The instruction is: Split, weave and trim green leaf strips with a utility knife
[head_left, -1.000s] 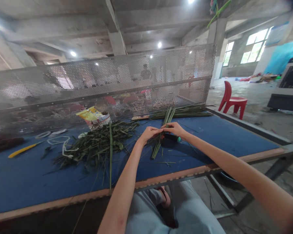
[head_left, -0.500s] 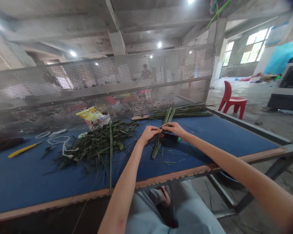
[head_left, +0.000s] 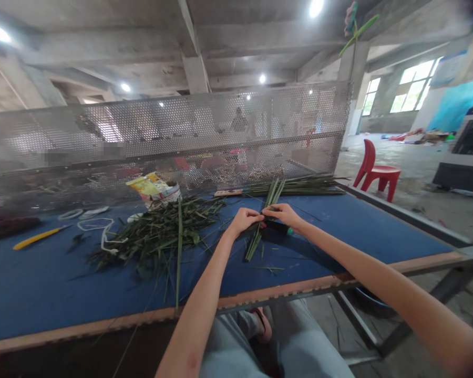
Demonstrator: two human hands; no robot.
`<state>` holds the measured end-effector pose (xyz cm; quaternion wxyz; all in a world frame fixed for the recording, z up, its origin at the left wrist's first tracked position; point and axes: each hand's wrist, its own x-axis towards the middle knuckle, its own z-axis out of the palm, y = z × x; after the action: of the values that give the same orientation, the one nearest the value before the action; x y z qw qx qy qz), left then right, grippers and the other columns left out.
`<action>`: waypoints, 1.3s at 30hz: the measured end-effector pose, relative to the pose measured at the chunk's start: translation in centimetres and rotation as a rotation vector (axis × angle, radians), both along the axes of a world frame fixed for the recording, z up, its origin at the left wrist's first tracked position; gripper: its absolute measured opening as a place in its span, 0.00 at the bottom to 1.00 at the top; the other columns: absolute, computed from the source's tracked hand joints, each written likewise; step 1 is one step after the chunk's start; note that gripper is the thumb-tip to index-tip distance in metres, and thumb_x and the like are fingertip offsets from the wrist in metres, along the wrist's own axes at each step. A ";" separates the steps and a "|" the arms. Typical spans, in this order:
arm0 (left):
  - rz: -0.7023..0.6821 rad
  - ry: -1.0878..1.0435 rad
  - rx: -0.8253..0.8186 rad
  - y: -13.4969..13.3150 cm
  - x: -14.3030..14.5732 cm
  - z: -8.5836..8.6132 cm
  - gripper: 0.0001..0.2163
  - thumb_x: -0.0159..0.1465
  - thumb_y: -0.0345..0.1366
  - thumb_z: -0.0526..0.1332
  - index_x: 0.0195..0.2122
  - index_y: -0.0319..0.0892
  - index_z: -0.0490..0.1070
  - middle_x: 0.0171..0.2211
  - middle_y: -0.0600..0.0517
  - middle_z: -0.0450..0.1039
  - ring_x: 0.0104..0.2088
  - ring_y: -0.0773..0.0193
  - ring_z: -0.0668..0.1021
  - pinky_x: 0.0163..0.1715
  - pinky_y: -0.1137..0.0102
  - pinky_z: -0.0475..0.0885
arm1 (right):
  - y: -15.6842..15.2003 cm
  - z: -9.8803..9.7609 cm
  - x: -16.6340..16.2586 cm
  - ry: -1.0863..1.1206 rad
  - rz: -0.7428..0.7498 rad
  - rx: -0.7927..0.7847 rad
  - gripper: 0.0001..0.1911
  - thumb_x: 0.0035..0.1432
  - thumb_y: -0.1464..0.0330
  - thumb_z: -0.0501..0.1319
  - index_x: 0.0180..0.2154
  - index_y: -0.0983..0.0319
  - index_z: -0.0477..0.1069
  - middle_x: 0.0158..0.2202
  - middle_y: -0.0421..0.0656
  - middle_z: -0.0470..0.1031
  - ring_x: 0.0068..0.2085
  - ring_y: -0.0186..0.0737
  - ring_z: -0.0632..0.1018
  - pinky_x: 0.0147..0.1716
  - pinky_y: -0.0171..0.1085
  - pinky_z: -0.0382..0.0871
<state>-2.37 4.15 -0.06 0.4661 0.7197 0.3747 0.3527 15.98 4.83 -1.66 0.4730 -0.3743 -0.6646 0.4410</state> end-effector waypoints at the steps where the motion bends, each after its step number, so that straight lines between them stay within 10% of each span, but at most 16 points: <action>1: -0.005 0.005 0.015 0.0 0.0 0.0 0.14 0.51 0.44 0.66 0.27 0.35 0.78 0.25 0.46 0.78 0.26 0.61 0.77 0.31 0.69 0.70 | 0.0 0.0 0.0 -0.002 -0.002 0.006 0.19 0.42 0.55 0.66 0.30 0.65 0.77 0.25 0.40 0.74 0.27 0.33 0.70 0.31 0.34 0.64; 39: 0.121 -0.006 0.051 0.0 0.7 0.8 0.14 0.49 0.43 0.68 0.29 0.35 0.75 0.25 0.46 0.78 0.23 0.65 0.76 0.27 0.72 0.69 | 1.2 0.6 1.3 0.104 -0.075 -0.011 0.16 0.43 0.58 0.66 0.30 0.64 0.77 0.28 0.41 0.75 0.30 0.34 0.72 0.32 0.34 0.65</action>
<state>-1.67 4.10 0.79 0.4264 0.7064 0.4070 0.3919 17.26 5.98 -1.02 0.5211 -0.3779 -0.6221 0.4458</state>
